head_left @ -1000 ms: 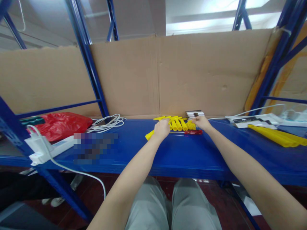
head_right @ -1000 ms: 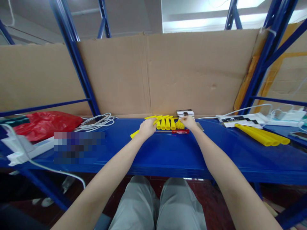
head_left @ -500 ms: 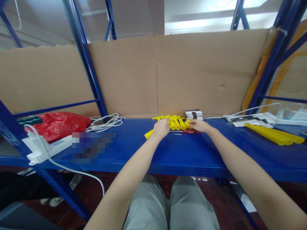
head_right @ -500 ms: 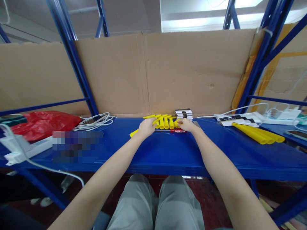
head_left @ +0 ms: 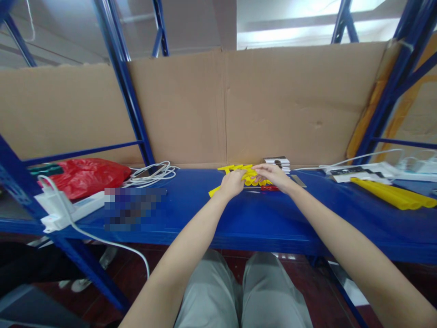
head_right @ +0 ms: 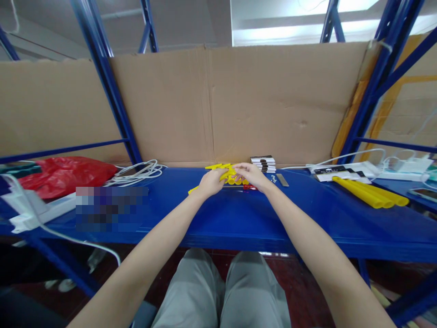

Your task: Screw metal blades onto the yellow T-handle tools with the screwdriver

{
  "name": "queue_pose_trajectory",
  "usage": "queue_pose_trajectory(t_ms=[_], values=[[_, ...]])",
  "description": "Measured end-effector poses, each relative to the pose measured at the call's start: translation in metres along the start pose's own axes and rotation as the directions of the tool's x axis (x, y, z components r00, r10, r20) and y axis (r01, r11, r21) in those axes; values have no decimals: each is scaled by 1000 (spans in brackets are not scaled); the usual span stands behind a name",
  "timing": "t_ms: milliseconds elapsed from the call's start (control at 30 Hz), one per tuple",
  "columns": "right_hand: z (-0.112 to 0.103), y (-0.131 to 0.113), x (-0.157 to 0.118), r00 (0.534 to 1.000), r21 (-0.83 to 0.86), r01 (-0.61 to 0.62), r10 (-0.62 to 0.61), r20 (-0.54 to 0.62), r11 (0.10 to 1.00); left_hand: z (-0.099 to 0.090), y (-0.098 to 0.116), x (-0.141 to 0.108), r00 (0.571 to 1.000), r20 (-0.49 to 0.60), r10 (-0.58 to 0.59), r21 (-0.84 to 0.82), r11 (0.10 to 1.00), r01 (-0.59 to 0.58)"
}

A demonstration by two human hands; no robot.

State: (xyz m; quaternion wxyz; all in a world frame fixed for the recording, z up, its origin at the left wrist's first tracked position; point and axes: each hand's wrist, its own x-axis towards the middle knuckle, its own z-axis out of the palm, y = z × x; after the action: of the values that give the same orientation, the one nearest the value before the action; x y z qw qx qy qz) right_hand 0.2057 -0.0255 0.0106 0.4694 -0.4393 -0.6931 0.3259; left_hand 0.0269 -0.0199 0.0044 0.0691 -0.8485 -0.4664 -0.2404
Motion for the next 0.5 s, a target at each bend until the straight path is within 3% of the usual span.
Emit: queue_pose_trajectory(t_ms=[167, 400, 500], values=[[-3, 0, -4, 999, 21, -31, 30, 34, 999, 0, 0, -1, 1000, 1, 5, 9, 1000, -5], [-2, 1, -6, 984, 13, 75, -76, 161, 997, -1, 3, -2, 1000, -23, 18, -21, 1000, -18], [0, 6, -2, 991, 12, 63, -64, 120, 998, -2, 4, -2, 1000, -17, -1, 2, 1000, 1]])
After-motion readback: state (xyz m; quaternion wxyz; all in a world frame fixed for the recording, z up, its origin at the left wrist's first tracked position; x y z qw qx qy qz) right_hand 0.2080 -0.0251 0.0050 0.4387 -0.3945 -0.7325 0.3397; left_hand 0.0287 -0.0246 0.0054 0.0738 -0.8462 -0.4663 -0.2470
